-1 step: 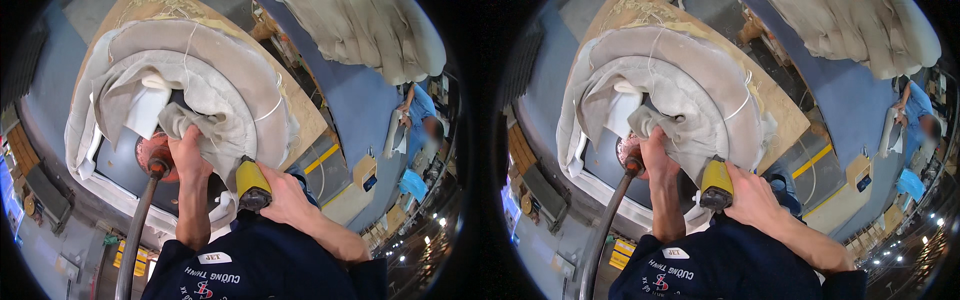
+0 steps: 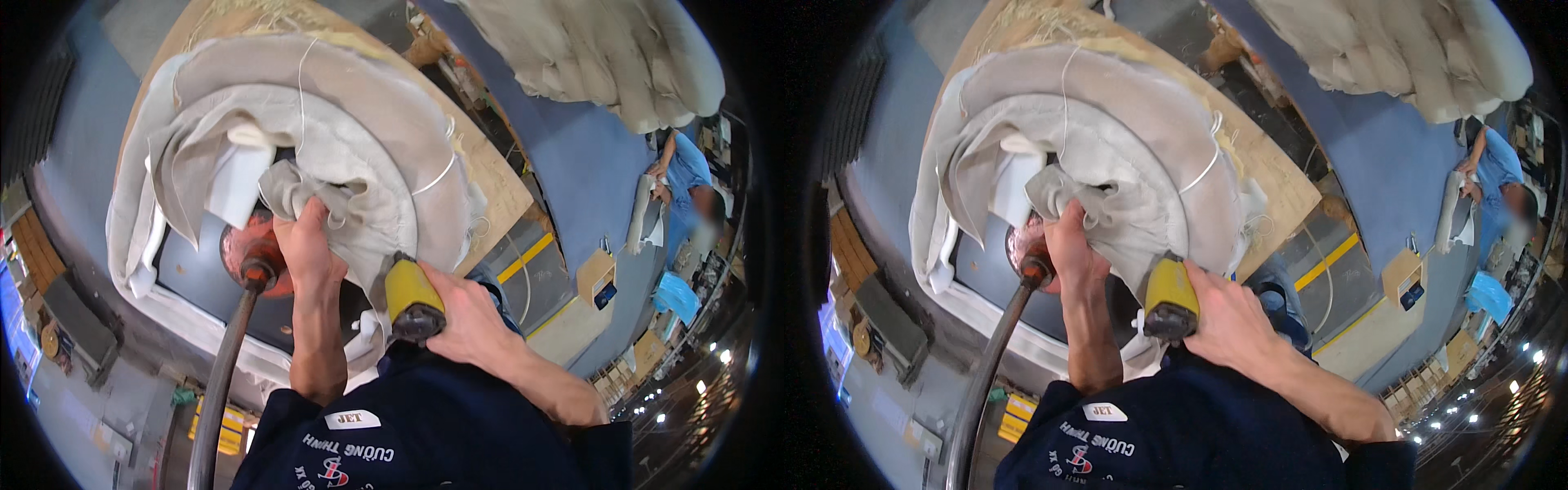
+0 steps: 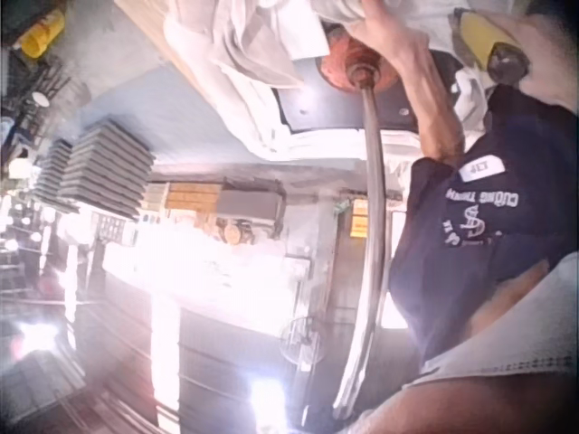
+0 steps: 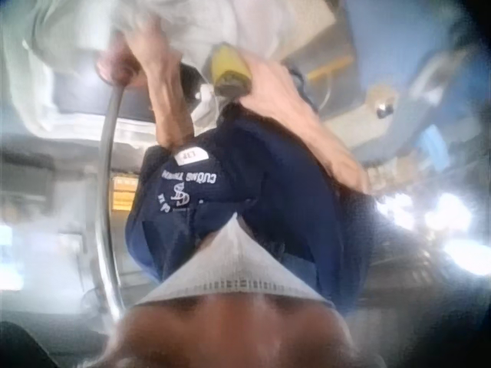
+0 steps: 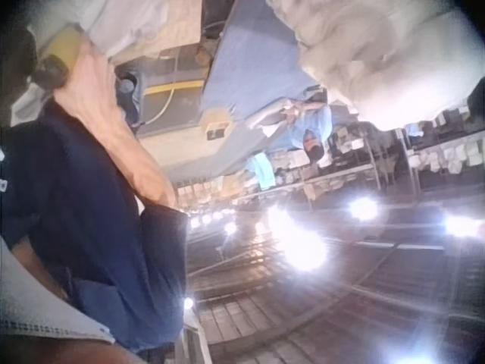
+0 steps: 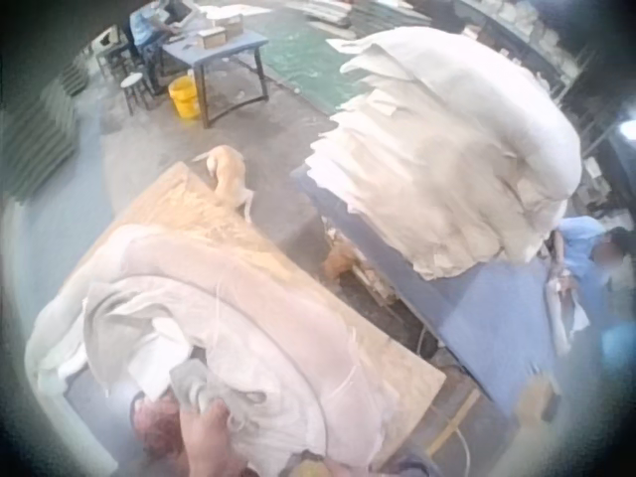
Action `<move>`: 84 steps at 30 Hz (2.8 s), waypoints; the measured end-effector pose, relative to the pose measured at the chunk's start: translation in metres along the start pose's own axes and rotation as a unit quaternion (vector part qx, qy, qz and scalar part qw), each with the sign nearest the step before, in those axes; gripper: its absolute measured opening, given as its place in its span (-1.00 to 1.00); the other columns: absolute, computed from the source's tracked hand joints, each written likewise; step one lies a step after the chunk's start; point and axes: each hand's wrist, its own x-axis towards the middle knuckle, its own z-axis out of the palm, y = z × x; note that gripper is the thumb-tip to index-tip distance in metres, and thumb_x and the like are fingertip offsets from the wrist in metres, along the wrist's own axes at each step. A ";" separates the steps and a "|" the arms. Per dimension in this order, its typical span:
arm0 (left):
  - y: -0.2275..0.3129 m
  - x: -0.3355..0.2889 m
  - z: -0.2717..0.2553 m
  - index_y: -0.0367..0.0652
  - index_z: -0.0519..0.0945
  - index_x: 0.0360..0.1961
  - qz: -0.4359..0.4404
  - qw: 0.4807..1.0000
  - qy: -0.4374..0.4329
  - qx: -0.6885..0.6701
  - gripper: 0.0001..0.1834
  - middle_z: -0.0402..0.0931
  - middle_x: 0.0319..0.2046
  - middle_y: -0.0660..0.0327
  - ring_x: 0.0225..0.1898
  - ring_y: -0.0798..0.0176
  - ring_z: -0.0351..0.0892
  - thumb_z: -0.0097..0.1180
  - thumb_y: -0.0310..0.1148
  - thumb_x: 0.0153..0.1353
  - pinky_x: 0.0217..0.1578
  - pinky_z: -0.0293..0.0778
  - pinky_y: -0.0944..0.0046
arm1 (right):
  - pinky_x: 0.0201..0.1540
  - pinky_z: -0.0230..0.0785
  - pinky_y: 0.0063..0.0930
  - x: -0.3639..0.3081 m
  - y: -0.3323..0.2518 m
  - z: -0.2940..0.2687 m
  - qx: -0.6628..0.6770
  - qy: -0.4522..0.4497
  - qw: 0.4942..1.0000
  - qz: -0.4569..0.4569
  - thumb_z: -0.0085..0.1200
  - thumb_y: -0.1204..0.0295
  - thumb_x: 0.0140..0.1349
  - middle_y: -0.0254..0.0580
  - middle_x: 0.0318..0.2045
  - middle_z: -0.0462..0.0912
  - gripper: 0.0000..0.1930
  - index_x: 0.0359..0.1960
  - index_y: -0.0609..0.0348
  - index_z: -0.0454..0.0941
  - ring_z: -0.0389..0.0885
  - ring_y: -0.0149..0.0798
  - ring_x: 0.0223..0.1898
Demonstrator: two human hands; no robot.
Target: The person stretches and secures white fabric over a cushioned seat base using a staple gun and a screwdriver. They repeatedly pull the fabric taut, staple it to the underside, and trim excess material while working at a workstation in a factory.
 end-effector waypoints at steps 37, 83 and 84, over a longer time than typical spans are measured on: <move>-0.052 -0.077 -0.037 -0.42 0.65 -0.28 0.137 0.913 0.038 0.383 -0.66 0.56 -0.50 0.27 -0.40 0.47 0.35 0.16 -0.28 0.49 -0.35 0.36 0.38 | 0.18 0.49 -0.21 -0.019 0.072 0.014 0.039 0.076 0.985 -0.149 0.40 0.32 -0.03 0.24 0.08 0.65 -0.18 0.34 0.36 0.42 0.66 0.22 0.10; -0.012 0.019 -0.003 -0.46 0.65 -0.12 0.143 0.912 -0.043 0.381 -0.77 0.68 -0.30 0.18 -0.21 0.40 0.51 0.09 -0.45 0.43 -0.09 0.47 0.32 | 0.01 0.57 0.10 0.032 -0.009 -0.001 -0.017 -0.046 0.997 -0.063 0.35 0.46 -0.07 0.41 0.01 0.59 -0.05 0.41 0.51 0.16 0.66 0.39 -0.05; -0.011 0.018 -0.004 -0.46 0.65 -0.13 0.151 0.909 -0.044 0.386 -0.77 0.67 -0.31 0.19 -0.23 0.40 0.51 0.09 -0.44 0.43 -0.10 0.47 0.32 | 0.00 0.58 0.10 0.034 -0.008 0.001 -0.022 -0.048 0.996 -0.066 0.35 0.46 -0.07 0.42 0.00 0.59 -0.05 0.40 0.52 0.17 0.66 0.40 -0.06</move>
